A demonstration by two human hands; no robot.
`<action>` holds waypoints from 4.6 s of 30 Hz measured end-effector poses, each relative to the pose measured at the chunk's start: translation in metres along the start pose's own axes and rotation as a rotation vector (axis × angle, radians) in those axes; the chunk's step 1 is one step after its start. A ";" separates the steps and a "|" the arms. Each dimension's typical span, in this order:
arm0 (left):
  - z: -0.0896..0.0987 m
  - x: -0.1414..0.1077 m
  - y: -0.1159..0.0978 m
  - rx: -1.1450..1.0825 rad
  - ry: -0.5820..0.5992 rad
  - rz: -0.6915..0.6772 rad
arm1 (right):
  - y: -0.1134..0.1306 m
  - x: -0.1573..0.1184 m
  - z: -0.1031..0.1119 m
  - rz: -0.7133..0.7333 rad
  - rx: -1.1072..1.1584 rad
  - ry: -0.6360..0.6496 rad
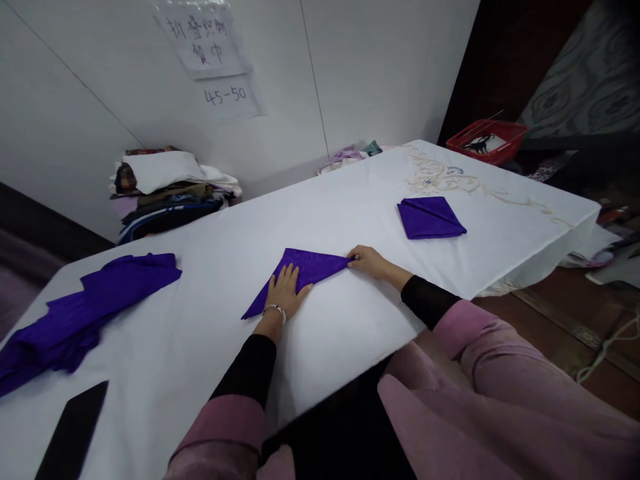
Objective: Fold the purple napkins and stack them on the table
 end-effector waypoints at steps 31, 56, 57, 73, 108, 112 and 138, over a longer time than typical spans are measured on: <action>0.001 -0.001 -0.002 -0.009 0.038 0.016 | -0.008 -0.005 -0.014 -0.198 0.313 0.295; -0.002 0.000 -0.002 -0.075 -0.016 -0.020 | 0.015 -0.006 0.024 -0.115 -0.495 0.166; -0.002 0.000 -0.002 -0.080 -0.017 -0.020 | 0.028 -0.004 0.024 -0.040 -0.506 0.111; -0.004 -0.004 -0.004 -0.103 0.005 -0.002 | 0.077 -0.001 -0.097 0.530 -0.590 0.326; 0.020 -0.075 0.133 -0.500 -0.227 0.282 | 0.076 -0.002 -0.090 0.501 -0.520 0.371; 0.020 -0.091 0.112 -0.487 -0.193 0.124 | 0.077 -0.004 -0.087 0.563 -0.478 0.413; 0.023 -0.126 0.101 -0.459 -0.236 0.075 | 0.087 -0.012 -0.082 0.655 -0.393 0.493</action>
Point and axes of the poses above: each hand's wrist, its own x-axis towards the middle knuckle, its own z-axis out of the back of the hand, y = z × x, the point moved 10 cm from there along x, towards the middle knuckle, and after that the axes turned 12 degrees about z, right-handed, at the moved point
